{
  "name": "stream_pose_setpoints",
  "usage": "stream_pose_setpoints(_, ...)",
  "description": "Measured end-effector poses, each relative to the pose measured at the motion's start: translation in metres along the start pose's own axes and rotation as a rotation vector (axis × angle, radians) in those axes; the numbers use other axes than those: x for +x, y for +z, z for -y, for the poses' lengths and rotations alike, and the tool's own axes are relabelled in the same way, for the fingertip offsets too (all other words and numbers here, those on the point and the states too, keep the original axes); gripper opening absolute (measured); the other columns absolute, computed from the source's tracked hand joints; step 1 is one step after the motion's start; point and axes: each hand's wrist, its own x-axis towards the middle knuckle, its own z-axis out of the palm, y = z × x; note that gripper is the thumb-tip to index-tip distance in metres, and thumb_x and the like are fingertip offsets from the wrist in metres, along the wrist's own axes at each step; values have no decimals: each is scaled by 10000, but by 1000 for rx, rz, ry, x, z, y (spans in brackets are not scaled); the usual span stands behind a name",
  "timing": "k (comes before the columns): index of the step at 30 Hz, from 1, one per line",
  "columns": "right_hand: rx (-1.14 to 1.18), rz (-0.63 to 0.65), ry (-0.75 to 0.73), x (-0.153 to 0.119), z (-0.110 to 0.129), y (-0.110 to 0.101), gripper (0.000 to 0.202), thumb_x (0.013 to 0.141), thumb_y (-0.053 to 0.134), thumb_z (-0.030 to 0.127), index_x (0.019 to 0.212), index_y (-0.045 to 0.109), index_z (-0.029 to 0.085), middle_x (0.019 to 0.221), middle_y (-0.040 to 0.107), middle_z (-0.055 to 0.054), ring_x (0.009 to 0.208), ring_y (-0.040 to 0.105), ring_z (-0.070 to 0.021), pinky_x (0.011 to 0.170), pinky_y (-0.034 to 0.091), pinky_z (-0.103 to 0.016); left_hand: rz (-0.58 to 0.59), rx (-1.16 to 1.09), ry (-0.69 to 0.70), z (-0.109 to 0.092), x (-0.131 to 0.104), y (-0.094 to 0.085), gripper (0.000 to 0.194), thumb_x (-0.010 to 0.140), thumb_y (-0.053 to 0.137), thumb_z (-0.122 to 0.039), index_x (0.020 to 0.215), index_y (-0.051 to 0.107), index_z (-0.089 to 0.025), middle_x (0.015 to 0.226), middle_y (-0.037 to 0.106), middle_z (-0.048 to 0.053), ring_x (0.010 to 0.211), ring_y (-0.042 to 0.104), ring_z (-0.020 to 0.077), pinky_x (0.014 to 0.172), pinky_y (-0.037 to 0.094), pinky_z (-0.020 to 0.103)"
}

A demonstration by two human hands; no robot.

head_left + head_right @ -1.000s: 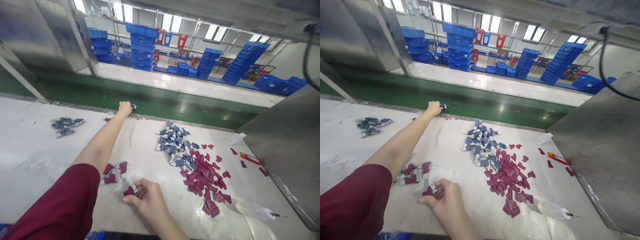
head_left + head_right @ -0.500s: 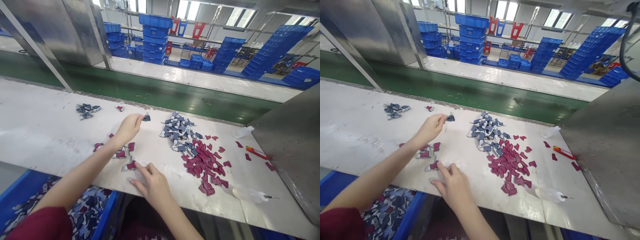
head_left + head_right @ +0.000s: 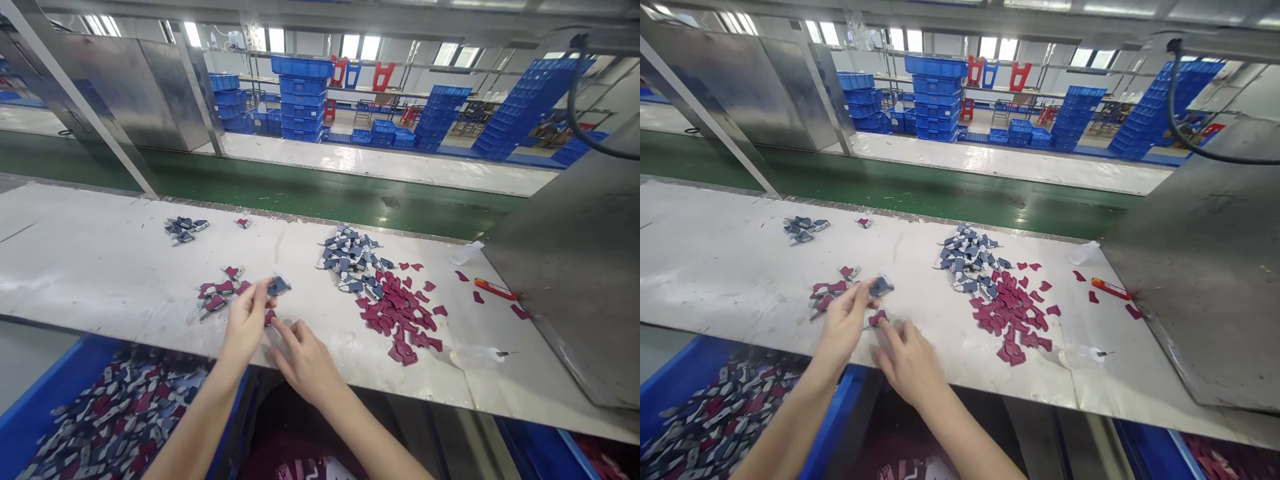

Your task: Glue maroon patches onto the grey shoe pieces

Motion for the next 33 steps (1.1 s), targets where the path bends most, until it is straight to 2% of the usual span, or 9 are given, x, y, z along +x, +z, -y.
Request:
stream_pose_setpoints(3,33,-388,-60,-49,-30,-24,460,925,504,174,1364,535,309,971,564,-78,867,603,-213,748,553,-364,99,183,141,6,-31,28,382,981,417,-438,1027,708,-196,789,705,49,775,656,211,831,468,372)
stream_pose_setpoints(7,-558,-963,442,-116,-72,-70,296,854,666,274,1145,717,275,1086,523,-138,1112,492,-363,951,419,-603,289,450,338,13,-63,70,307,995,403,-247,974,709,-233,913,749,50,892,651,219,1018,309,481)
stream_pose_setpoints(9,-658,-976,631,-137,-90,-92,268,857,665,366,1072,762,241,1298,425,-179,1277,341,-422,974,401,-606,353,503,372,14,-69,87,309,994,403,-214,965,710,-231,900,750,54,891,642,219,1026,287,489)
stream_pose_setpoints(12,-621,-841,683,-150,-113,-115,349,910,560,475,1055,772,239,1426,330,-163,1335,266,-416,1034,335,-629,391,512,409,16,-69,100,253,979,465,-250,978,718,-240,930,745,58,929,630,230,1036,274,492)
stream_pose_setpoints(18,-466,-614,726,-142,-143,-123,516,888,494,584,1157,729,211,1018,534,-155,1223,381,-394,993,361,-631,473,461,401,24,-64,95,188,885,640,-291,1064,695,-273,1041,734,51,1030,611,254,1041,263,502)
stream_pose_setpoints(21,-388,-723,678,-129,-138,-120,580,836,597,550,1289,628,190,951,588,-117,1058,542,-330,940,455,-553,445,461,380,27,-65,95,149,895,628,-276,1026,698,-267,1021,742,48,1012,617,251,1045,232,518)
stream_pose_setpoints(24,-291,-1065,562,-111,-121,-109,645,790,713,488,1326,551,168,980,668,-99,883,659,-253,858,543,-435,416,472,378,28,-65,98,140,876,649,-288,1004,704,-270,1007,750,45,1004,622,258,1048,221,518)
stream_pose_setpoints(27,-305,-1347,520,-93,-99,-90,513,786,731,471,1169,637,142,1012,706,-135,878,698,-268,804,573,-407,405,489,380,27,-64,100,129,869,653,-281,986,707,-270,996,751,47,994,625,263,1048,219,515)
stream_pose_setpoints(33,-30,-1127,488,-82,-78,-59,329,866,608,436,984,713,148,892,760,-106,783,734,-244,698,593,-338,414,520,403,25,-61,100,114,869,637,-252,967,695,-255,1011,734,49,1023,613,271,1045,214,509)
